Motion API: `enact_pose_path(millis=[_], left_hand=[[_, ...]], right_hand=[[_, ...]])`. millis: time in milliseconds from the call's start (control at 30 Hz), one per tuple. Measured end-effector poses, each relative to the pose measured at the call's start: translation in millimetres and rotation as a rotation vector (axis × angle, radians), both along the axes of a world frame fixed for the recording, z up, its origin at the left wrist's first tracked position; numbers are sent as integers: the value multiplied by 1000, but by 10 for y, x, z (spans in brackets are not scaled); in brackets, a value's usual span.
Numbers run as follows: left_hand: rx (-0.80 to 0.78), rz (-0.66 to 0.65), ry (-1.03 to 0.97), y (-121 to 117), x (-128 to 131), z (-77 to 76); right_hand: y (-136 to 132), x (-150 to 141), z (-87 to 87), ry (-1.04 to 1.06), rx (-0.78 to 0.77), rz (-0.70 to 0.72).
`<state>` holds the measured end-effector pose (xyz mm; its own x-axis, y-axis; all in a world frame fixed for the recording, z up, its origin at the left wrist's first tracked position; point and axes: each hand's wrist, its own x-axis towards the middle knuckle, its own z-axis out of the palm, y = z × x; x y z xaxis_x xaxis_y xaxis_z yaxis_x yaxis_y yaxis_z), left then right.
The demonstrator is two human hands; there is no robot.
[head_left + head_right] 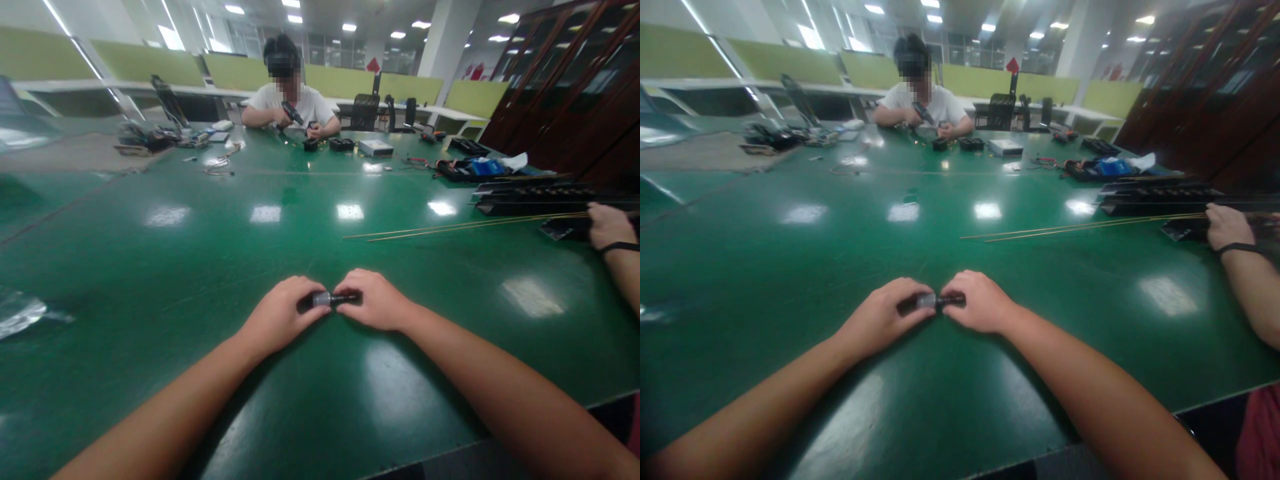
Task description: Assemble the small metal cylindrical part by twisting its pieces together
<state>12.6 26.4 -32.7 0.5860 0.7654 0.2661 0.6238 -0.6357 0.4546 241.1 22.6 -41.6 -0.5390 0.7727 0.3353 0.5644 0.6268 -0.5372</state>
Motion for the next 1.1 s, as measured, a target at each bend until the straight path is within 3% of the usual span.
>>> enact_pose_path(millis=[1100], left_hand=[[-18,16,-13,-16,-1,-6]], right_hand=[[7,-8,1,5,2,-12]])
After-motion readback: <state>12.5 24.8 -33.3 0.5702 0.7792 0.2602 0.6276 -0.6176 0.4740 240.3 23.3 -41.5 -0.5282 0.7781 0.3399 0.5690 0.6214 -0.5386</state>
